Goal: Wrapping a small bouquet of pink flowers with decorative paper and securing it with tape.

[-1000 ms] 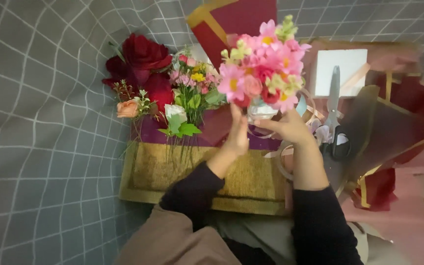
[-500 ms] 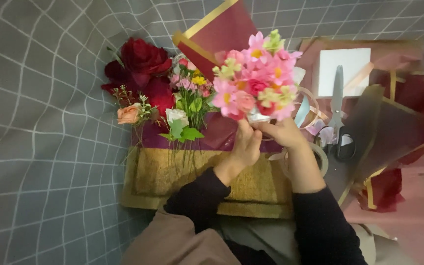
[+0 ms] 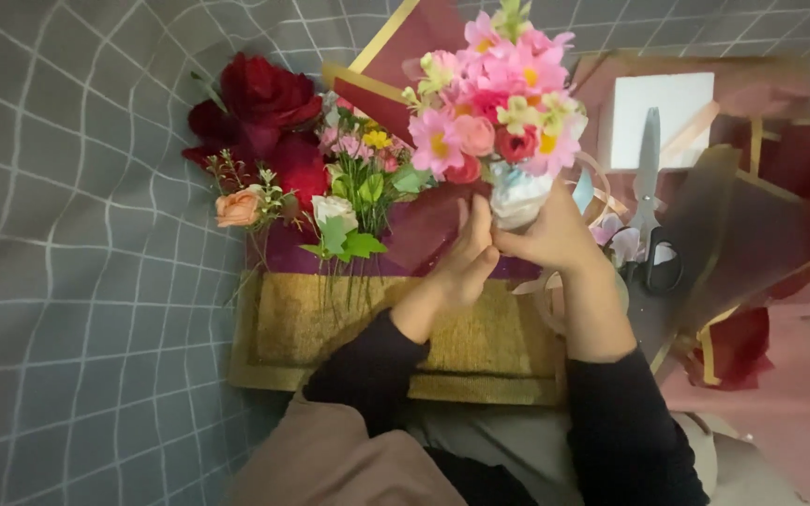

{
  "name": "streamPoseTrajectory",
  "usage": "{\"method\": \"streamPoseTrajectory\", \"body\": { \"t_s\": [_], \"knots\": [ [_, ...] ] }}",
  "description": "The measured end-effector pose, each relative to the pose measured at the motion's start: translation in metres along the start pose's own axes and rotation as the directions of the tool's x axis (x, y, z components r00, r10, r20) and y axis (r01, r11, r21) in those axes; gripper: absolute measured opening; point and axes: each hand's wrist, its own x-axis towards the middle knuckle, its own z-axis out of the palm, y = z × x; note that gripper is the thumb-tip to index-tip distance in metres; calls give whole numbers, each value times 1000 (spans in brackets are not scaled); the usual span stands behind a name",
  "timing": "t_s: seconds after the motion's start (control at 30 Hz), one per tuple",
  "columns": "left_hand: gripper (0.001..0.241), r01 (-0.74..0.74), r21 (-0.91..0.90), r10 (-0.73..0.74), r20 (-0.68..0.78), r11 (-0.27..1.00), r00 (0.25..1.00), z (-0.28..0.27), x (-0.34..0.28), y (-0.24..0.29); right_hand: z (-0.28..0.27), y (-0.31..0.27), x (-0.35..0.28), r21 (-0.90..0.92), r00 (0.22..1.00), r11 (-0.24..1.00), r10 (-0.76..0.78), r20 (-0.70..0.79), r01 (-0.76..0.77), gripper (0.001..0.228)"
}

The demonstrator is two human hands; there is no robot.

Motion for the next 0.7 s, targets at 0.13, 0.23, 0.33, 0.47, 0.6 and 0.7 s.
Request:
{"method": "streamPoseTrajectory", "body": {
  "t_s": [0.13, 0.23, 0.33, 0.47, 0.6, 0.7],
  "knots": [
    [108, -215, 237, 204, 69, 948, 977, -8, 14, -57, -7, -11, -2, -226, 985, 971, 42, -165, -79, 95],
    [97, -267, 344, 254, 82, 900, 964, -12, 12, -43, -1, -2, -4, -318, 969, 938, 60, -241, -138, 88],
    [97, -259, 380, 241, 96, 888, 966, -14, 11, -26, 6, 37, -13, -303, 951, 936, 86, -297, -179, 74],
    [98, -238, 298, 220, 94, 924, 971, -15, 8, -27, 6, 31, -11, -287, 931, 948, 24, -365, -137, 51],
    [97, -167, 154, 163, 40, 974, 986, -34, 22, -13, 5, 69, -20, -190, 935, 980, -8, -355, -64, 48],
    [82, -317, -124, 303, -119, 940, 945, -55, 41, -14, 1, 47, -16, -120, 976, 991, 23, -216, -50, 42]
  ]
}}
